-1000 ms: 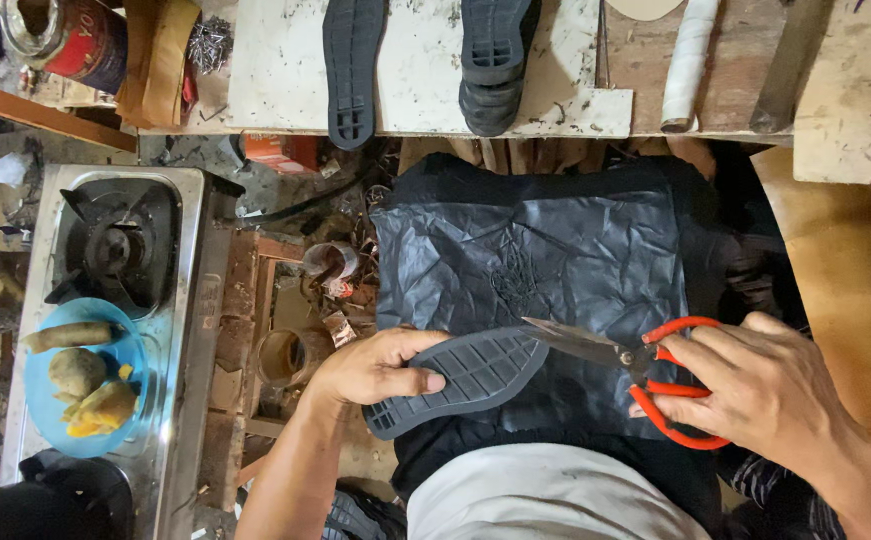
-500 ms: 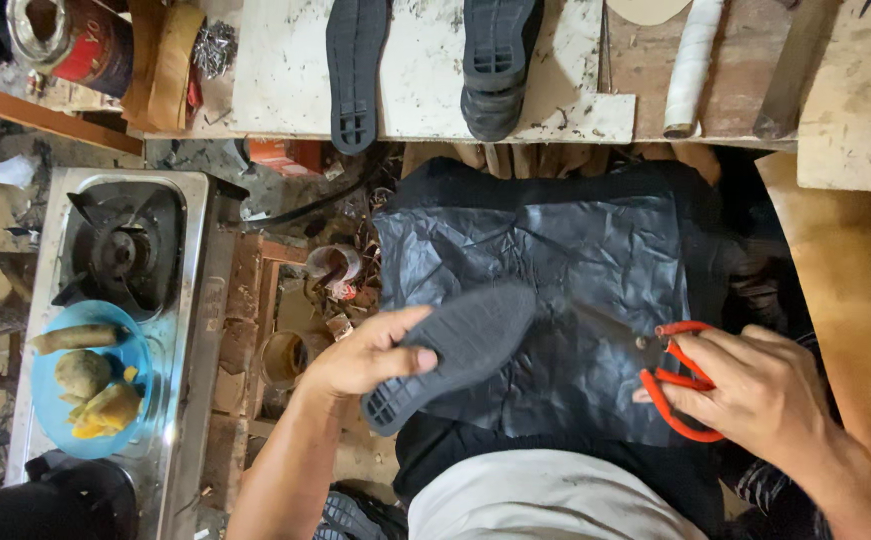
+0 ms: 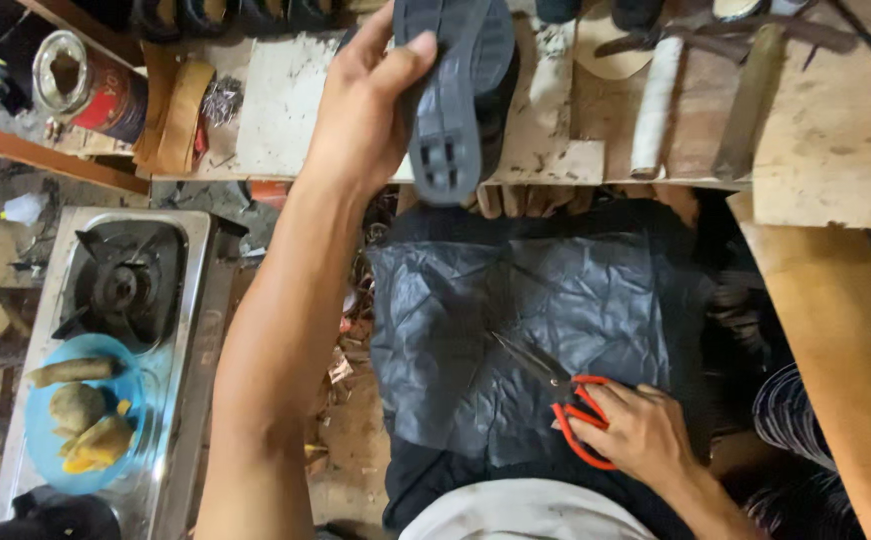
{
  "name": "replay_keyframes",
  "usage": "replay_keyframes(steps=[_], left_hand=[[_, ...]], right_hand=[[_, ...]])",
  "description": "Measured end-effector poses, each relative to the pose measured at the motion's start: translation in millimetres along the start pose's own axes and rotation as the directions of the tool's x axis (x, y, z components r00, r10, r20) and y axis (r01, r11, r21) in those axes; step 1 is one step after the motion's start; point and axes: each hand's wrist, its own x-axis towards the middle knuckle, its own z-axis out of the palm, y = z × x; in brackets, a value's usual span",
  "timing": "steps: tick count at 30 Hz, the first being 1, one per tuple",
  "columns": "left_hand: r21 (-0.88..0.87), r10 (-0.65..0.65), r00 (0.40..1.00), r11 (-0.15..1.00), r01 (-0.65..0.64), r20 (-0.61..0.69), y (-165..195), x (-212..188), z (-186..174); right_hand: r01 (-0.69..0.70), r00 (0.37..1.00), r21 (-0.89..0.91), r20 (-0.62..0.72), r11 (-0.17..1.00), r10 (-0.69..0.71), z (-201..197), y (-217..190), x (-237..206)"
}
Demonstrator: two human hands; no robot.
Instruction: The person holds a black rubber sandal sole in one hand and trims its edge with red-handled scissors, rotating the sole to cut along the perimeter. They briefly reach down to the floor, then continue trimming the sole edge over a black plastic sheet on their lap.
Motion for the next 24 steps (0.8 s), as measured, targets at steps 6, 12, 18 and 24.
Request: replay_keyframes(steps=[6, 12, 18, 24], left_hand=[[0.637, 0.056, 0.995, 0.771, 0.005, -0.077, -42, 67, -23], [0.913, 0.089, 0.964, 0.353, 0.204, -0.25, -46, 51, -37], [0.909, 0.227, 0.91, -0.158, 0.386, -0.347, -24, 2, -75], [0.88, 0.195, 0.913, -0.257, 0.4, -0.358, -25, -30, -106]], right_hand=[[-0.17, 0.983, 0.065, 0.087, 0.983, 0.164, 4, -2, -1], [-0.118, 0.992, 0.045, 0.043, 0.992, 0.116, 3, 0, -4], [-0.254, 0.963, 0.101, 0.123, 0.962, 0.242, 5, 1, -4], [-0.148, 0.984, 0.077, 0.116, 0.986, 0.138, 5, 4, -3]])
